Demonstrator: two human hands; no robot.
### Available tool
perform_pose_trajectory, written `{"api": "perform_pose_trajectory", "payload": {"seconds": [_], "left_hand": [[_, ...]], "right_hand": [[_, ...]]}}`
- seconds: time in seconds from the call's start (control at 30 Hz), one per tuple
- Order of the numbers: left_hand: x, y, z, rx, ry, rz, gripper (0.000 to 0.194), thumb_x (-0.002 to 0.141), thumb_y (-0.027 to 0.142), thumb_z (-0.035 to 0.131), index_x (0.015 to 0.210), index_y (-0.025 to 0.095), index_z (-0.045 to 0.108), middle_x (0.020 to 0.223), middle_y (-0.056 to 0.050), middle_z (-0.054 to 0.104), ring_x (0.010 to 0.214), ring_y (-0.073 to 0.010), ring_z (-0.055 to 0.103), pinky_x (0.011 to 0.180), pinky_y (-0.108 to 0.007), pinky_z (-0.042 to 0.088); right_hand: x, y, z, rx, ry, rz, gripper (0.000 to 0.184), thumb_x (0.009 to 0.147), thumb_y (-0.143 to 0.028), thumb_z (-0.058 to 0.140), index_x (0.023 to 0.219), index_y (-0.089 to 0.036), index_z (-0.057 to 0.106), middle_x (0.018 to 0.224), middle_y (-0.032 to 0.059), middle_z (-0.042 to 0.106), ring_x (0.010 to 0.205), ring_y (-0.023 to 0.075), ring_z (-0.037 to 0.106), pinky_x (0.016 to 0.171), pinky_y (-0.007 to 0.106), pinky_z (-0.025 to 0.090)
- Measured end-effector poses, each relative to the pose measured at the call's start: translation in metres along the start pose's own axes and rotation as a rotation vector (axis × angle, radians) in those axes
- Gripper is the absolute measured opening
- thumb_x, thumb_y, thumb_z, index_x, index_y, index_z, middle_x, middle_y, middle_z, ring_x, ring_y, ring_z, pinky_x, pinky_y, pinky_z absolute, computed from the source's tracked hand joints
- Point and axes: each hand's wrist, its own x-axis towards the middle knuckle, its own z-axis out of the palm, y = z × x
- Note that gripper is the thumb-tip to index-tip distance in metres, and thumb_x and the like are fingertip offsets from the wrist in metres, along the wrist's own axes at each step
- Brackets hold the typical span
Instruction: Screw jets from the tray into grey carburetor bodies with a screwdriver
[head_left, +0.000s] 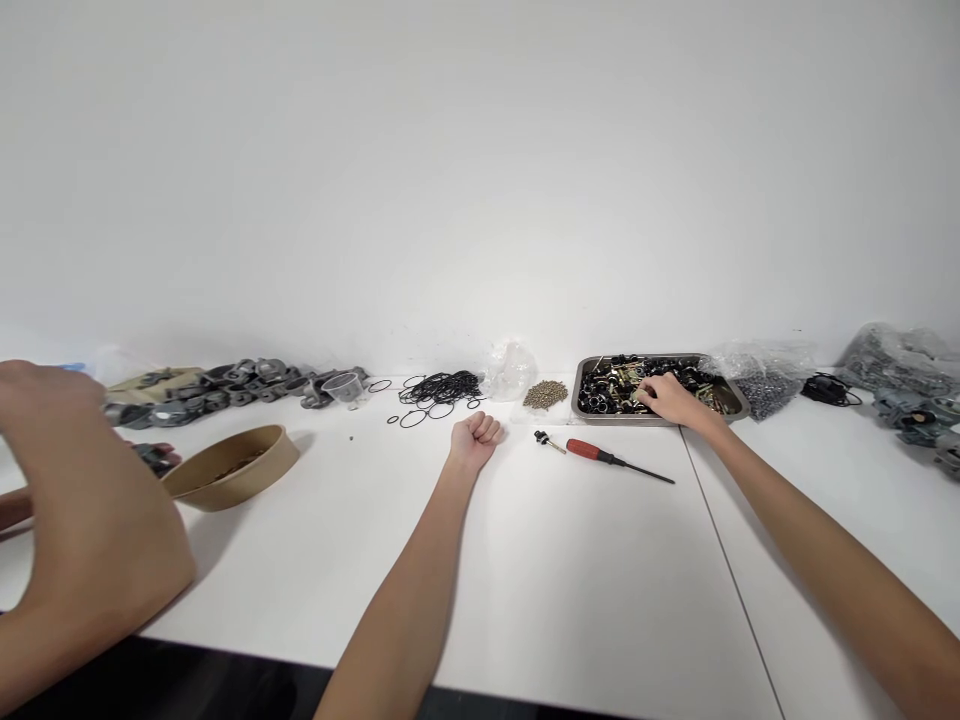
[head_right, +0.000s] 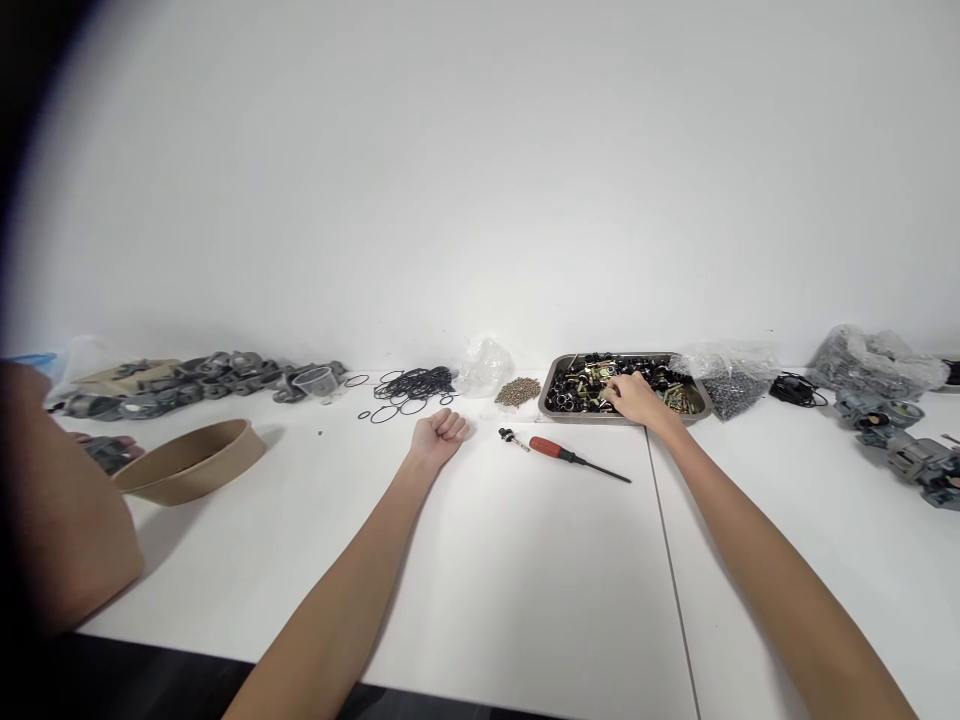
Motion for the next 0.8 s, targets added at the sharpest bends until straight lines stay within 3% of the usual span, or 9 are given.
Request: {"api": "perform_pose_trajectory", "payload": {"seconds": [0.13,0.2,0.27,0.3,0.37,0.5,0.8], "left_hand": [[-0.001,0.0,0.002,-0.003,-0.021,-0.01,0.038,0.081,0.002,0.04,0.048,0.019,0.031,0.04,0.003,0.021,0.033,-0.008,0.024,0.037,-0.023,0.021],[-0.006,0.001,0.006,-0.005,-0.064,-0.037,0.036,0.092,0.021,0.039,0.06,0.016,0.053,0.048,-0.003,0.043,0.042,-0.0131,0.046,0.043,-0.025,0.037],[-0.011,0.001,0.012,-0.025,-0.163,-0.077,0.055,0.095,0.056,0.034,0.096,0.013,0.068,0.083,-0.017,0.066,0.077,-0.0275,0.068,0.063,-0.041,0.055],[-0.014,0.001,0.015,-0.043,-0.22,-0.093,0.074,0.091,0.072,0.028,0.114,0.014,0.066,0.105,-0.023,0.067,0.099,-0.0356,0.068,0.075,-0.052,0.056],[-0.018,0.002,0.019,-0.091,-0.302,-0.092,0.097,0.08,0.088,0.017,0.135,0.017,0.055,0.133,-0.027,0.057,0.125,-0.0445,0.055,0.091,-0.065,0.049],[-0.019,0.002,0.018,-0.153,-0.314,-0.067,0.1,0.078,0.09,0.014,0.143,0.021,0.048,0.145,-0.027,0.049,0.137,-0.0459,0.044,0.097,-0.07,0.043],[-0.019,0.001,0.018,-0.124,-0.332,-0.104,0.097,0.078,0.09,0.021,0.141,0.023,0.051,0.144,-0.026,0.049,0.137,-0.0463,0.044,0.095,-0.071,0.044]], "right_hand": [[-0.001,-0.002,-0.001,0.0,0.0,0.011,0.023,0.092,-0.03,0.042,0.075,-0.02,0.054,0.086,0.0099,0.062,0.103,0.0299,0.047,0.086,0.037,0.04],[-0.001,-0.003,-0.001,-0.002,0.002,0.015,0.023,0.093,-0.028,0.042,0.075,-0.02,0.055,0.086,0.0097,0.062,0.104,0.0298,0.047,0.086,0.037,0.039],[-0.002,-0.004,-0.001,-0.004,0.003,0.019,0.023,0.092,-0.027,0.042,0.074,-0.02,0.053,0.085,0.0095,0.061,0.103,0.0296,0.048,0.085,0.036,0.039],[-0.002,-0.004,-0.001,-0.004,0.004,0.022,0.023,0.092,-0.026,0.042,0.073,-0.02,0.053,0.085,0.0094,0.061,0.103,0.0294,0.048,0.085,0.036,0.039],[-0.003,-0.005,-0.001,-0.004,0.005,0.022,0.021,0.091,-0.024,0.043,0.072,-0.02,0.051,0.085,0.0089,0.06,0.102,0.0292,0.048,0.084,0.035,0.039],[-0.002,-0.003,-0.001,-0.006,0.003,0.015,0.021,0.09,-0.024,0.044,0.07,-0.02,0.049,0.082,0.0086,0.06,0.1,0.0293,0.047,0.083,0.035,0.038],[0.002,0.004,0.003,-0.014,0.01,0.003,0.024,0.093,-0.031,0.043,0.073,-0.021,0.053,0.084,0.0088,0.062,0.103,0.0297,0.048,0.084,0.035,0.04]]}}
